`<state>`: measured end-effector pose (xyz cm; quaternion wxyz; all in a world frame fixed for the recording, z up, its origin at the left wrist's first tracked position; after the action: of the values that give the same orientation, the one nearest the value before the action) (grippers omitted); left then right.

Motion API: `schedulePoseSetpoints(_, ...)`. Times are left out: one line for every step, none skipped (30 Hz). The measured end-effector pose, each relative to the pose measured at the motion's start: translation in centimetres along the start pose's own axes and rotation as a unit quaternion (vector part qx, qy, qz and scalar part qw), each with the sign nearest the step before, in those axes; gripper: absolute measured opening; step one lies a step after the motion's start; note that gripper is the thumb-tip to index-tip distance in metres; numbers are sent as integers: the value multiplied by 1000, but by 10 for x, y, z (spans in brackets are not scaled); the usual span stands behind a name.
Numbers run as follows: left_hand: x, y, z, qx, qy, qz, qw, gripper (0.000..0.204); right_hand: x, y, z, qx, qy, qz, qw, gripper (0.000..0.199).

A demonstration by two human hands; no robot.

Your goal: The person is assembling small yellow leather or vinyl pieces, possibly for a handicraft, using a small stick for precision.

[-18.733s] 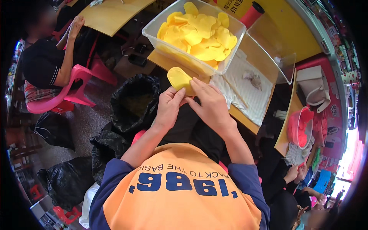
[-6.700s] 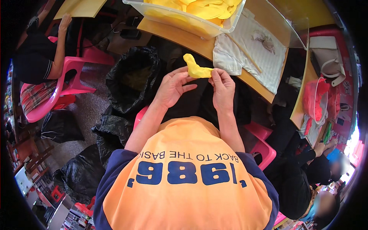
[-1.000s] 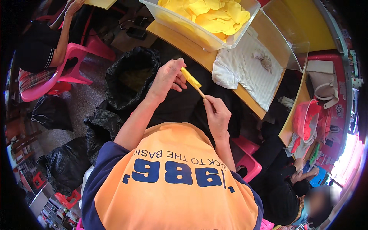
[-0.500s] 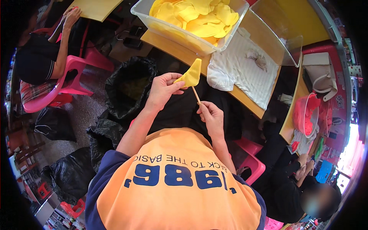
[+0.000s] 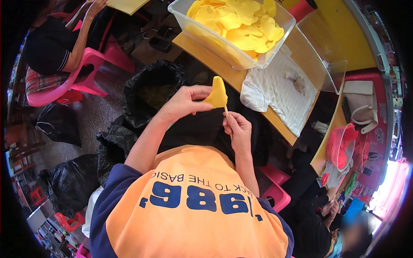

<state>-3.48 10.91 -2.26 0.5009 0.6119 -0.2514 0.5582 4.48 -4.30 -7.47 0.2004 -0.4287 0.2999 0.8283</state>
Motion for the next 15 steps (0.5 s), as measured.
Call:
schedulePoseSetpoints(-5, -6, -5, -6, 32, -16, 999, 30, -2, 0, 3, -3, 2, 3, 1000, 16)
schedulePoseSetpoints(-5, -11, -9, 2, 81, -7, 997, 28, -5, 1, 5, -5, 20, 0, 1000, 16)
schedulePoseSetpoints(-5, -15, -11, 10, 129, 2, 992, 26, -6, 2, 7, -6, 39, -2, 999, 16)
schedulePoseSetpoints(-3, -17, -10, 12, 131, 3, 991, 26, -6, 1, 7, -8, 41, -1, 999, 16)
schedulePoseSetpoints(-2, -19, -12, 34, 160, 7, 987, 23, -5, 1, 6, -7, 42, 1, 999, 15)
schedulePoseSetpoints(-2, -20, -15, 55, 188, 10, 981, 20, -4, 1, 5, -7, 44, 3, 999, 15)
schedulePoseSetpoints(-4, -21, -15, 58, 190, 10, 980, 20, -4, 3, 5, -8, 45, 5, 999, 15)
schedulePoseSetpoints(-5, -22, -17, 69, 200, 26, 977, 19, -4, 4, 2, -4, 78, 7, 997, 15)
schedulePoseSetpoints(-4, -22, -20, 81, 210, 43, 973, 18, -4, 5, 0, 1, 111, 8, 994, 15)
schedulePoseSetpoints(-5, -22, -20, 82, 211, 42, 973, 18, -4, 6, -1, 1, 111, 9, 994, 15)
schedulePoseSetpoints(-4, -21, -21, 90, 188, 45, 977, 19, -6, 8, -2, 7, 141, 0, 990, 15)
schedulePoseSetpoints(-4, -19, -23, 98, 165, 47, 980, 20, -9, 10, -3, 13, 171, -9, 985, 15)
schedulePoseSetpoints(-4, -19, -24, 99, 165, 47, 980, 20, -10, 11, -3, 13, 171, -9, 985, 15)
schedulePoseSetpoints(-4, -18, -27, 106, 143, 51, 983, 21, -15, 13, -4, 24, 224, -21, 974, 15)
schedulePoseSetpoints(-3, -18, -29, 113, 121, 55, 985, 22, -20, 14, -5, 35, 277, -33, 960, 14)
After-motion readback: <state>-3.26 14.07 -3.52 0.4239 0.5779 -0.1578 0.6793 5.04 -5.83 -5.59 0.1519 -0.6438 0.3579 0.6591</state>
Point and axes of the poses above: each hand's wrist, its own y-axis away from the middle knuckle, its own z-axis out of the palm, x = y × z, the point moved 10 cm from there along -y, towards the middle knuckle, and after that the axes turned 3 degrees about -y, right-handed, at the moved point
